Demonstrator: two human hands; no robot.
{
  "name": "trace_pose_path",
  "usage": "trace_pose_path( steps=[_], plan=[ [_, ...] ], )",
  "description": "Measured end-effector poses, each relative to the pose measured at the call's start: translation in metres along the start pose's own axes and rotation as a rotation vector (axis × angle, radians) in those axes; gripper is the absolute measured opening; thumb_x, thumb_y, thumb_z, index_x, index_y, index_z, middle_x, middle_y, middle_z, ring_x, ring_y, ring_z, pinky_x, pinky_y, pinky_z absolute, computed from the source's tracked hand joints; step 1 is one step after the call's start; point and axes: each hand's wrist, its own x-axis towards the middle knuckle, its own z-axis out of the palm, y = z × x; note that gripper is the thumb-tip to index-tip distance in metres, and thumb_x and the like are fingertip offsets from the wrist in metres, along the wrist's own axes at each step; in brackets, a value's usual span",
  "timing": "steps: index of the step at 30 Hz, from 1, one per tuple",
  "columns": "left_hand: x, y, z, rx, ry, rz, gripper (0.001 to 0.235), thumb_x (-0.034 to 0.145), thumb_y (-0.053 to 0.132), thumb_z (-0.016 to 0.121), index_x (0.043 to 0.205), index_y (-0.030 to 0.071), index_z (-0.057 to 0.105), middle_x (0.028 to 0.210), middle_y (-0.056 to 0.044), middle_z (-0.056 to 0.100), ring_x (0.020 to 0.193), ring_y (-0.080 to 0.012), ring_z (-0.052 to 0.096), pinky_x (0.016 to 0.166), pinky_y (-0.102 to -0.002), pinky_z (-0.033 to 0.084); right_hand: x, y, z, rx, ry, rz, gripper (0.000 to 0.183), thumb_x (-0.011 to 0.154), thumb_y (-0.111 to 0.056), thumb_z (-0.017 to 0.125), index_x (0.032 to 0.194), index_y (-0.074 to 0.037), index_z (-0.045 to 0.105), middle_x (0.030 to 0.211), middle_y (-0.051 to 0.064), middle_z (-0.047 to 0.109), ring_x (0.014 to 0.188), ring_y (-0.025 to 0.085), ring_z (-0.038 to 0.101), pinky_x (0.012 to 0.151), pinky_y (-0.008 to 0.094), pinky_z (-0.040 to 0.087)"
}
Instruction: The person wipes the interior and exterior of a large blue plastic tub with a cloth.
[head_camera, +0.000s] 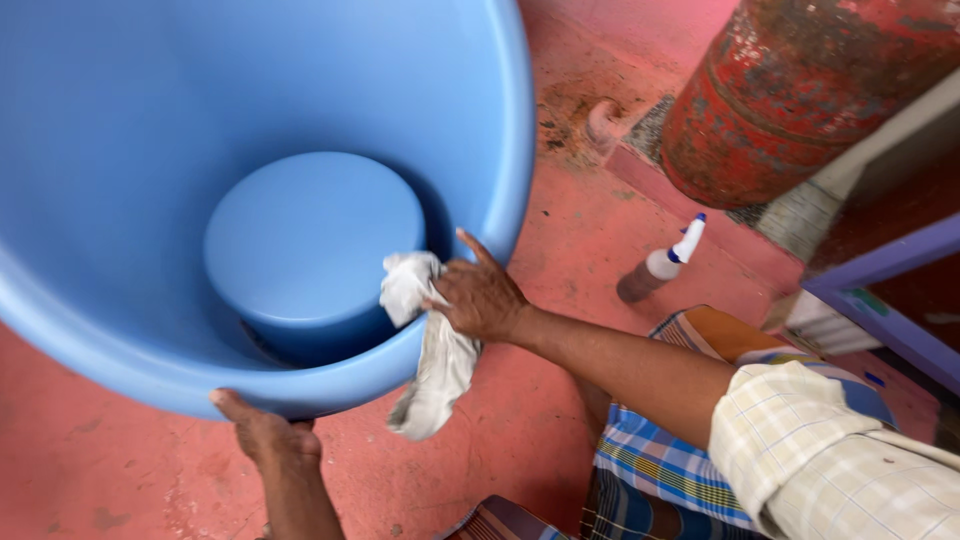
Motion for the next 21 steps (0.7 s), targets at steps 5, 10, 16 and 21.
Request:
trace_pose_path(
  steps=[5,10,16,21],
  plan=[
    [-0.002,-0.034,0.012,0.137,0.266,0.194,0.095,0.106,0.069,0.05,0.16,0.005,0.005,0.161,-0.025,0.031,0.141,-0.0384,0.05,0.109,-0.054,0.052,0.026,-0.052,0.036,0.163,-0.081,0.359,0.065,0.097,-0.059,0.054,0.106,0.002,0.075,0.112,0.029,0.068,0.116,0.04,0.061,0.107,0.051,0.039],
    [-0.026,-0.083,0.022,0.165,0.175,0.391,0.103,0.104,0.063,0.068,0.161,0.013,-0.002,0.166,-0.022,0.029,0.144,-0.0399,0.046,0.112,-0.053,0.051,0.039,-0.113,0.053,0.364,-0.111,0.333,0.061,0.099,-0.055,0.041,0.098,-0.006,0.077,0.099,0.019,0.075,0.112,0.033,0.068,0.121,0.055,0.028],
    [-0.036,-0.071,0.034,0.113,0.177,0.254,0.099,0.097,0.065,0.064,0.157,0.027,-0.005,0.163,-0.017,0.025,0.146,-0.0369,0.046,0.106,-0.053,0.052,0.032,0.026,0.017,-0.102,-0.263,0.187,0.055,0.104,-0.049,0.037,0.091,-0.014,0.078,0.075,0.006,0.071,0.086,0.024,0.07,0.127,0.06,-0.002],
    [-0.034,-0.075,0.033,0.015,0.148,0.307,0.099,0.099,0.058,0.073,0.156,0.026,-0.002,0.163,-0.017,0.024,0.144,-0.0381,0.045,0.105,-0.055,0.054,0.031,0.054,0.001,-0.123,-0.274,0.291,0.045,0.103,-0.049,0.042,0.102,-0.022,0.078,0.086,0.006,0.075,0.096,0.024,0.069,0.129,0.051,0.007]
  ],
)
